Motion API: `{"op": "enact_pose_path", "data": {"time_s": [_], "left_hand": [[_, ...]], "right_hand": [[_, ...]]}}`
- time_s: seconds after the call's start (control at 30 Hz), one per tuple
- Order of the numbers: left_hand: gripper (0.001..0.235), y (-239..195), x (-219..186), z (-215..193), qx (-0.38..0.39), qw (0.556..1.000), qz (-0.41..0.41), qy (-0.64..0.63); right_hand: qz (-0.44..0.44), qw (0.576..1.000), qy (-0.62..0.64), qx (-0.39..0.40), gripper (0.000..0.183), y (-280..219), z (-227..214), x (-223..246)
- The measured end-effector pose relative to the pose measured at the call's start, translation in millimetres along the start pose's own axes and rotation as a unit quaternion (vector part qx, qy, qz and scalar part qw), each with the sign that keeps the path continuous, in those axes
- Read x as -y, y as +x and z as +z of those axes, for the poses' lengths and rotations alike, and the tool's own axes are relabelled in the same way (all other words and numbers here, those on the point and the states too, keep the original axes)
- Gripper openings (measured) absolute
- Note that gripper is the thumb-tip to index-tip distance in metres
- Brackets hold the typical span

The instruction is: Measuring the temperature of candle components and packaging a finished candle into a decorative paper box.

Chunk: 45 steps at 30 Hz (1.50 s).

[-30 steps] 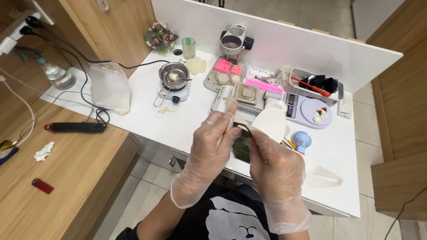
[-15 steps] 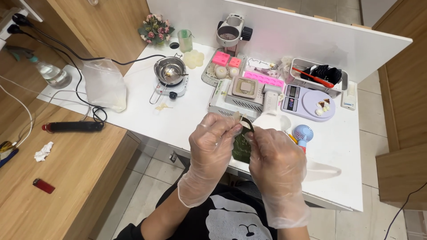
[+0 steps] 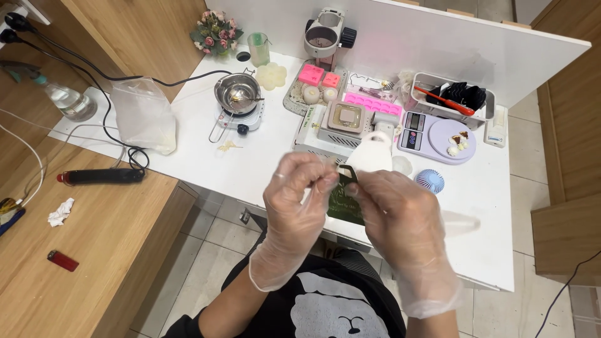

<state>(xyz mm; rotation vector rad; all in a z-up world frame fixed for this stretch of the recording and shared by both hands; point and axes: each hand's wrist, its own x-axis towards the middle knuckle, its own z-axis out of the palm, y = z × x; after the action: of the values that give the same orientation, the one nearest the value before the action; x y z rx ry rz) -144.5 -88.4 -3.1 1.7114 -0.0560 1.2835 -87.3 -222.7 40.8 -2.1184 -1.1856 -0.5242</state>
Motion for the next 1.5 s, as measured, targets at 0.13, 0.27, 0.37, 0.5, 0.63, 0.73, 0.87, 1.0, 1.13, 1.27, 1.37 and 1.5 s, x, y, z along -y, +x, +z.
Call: {"op": "enact_pose_path", "data": {"time_s": [0.13, 0.27, 0.37, 0.5, 0.63, 0.73, 0.87, 1.0, 1.13, 1.27, 1.37, 1.5], "left_hand": [[0.012, 5.0, -8.1, -0.8, -0.004, 1.0, -0.003, 0.014], [0.01, 3.0, -12.4, -0.8, -0.017, 0.997, 0.037, 0.065], [0.01, 3.6, -13.7, -2.6, -0.019, 0.997, 0.051, 0.051], [0.008, 0.7, -14.7, -1.9, -0.018, 0.997, 0.056, 0.057], [0.008, -1.2, -6.4, -2.8, 0.013, 1.0, 0.002, -0.006], [0.008, 5.8, -8.7, -10.5, 0.067, 0.991, -0.097, -0.064], [0.023, 6.4, -5.0, -15.9, 0.1, 0.982, -0.153, -0.045], [0.027, 12.8, -7.4, -20.4, 0.114, 0.984, -0.136, -0.014], [0.029, 19.0, -7.8, -19.6, 0.188, 0.974, 0.055, 0.113], [0.025, 20.3, 2.2, -17.6, 0.165, 0.97, 0.087, 0.156], [0.021, 24.0, -2.5, -18.0, 0.16, 0.985, 0.021, 0.068], [0.02, 19.9, 5.9, -24.0, 0.182, 0.98, -0.066, 0.042]], "right_hand": [[0.044, 0.99, 0.112, -0.077, 0.009, -2.2, 7.5, 4.3], [0.029, 0.987, 0.134, -0.085, 0.006, 2.1, 10.3, 7.4], [0.022, 0.988, 0.131, -0.082, 0.006, 4.3, 9.8, 12.5], [0.033, 0.987, 0.13, -0.086, 0.006, 2.3, 14.3, 9.7], [0.094, 0.982, 0.145, -0.071, 0.009, -0.3, 13.7, 8.3], [0.154, 0.972, 0.168, -0.056, 0.012, -3.5, 14.5, 0.0], [0.183, 0.957, 0.222, -0.03, 0.009, -5.9, 18.4, -1.6], [0.22, 0.941, 0.256, -0.003, 0.009, -3.6, 16.5, -0.7], [0.306, 0.899, 0.312, 0.006, 0.01, -6.7, 18.2, -14.3], [0.352, 0.883, 0.311, -0.016, 0.008, -6.7, 13.0, -4.4], [0.325, 0.908, 0.257, 0.069, 0.042, 9.9, -2.7, 17.0], [0.374, 0.841, 0.357, 0.161, 0.027, -8.9, 4.9, -4.5]]}}
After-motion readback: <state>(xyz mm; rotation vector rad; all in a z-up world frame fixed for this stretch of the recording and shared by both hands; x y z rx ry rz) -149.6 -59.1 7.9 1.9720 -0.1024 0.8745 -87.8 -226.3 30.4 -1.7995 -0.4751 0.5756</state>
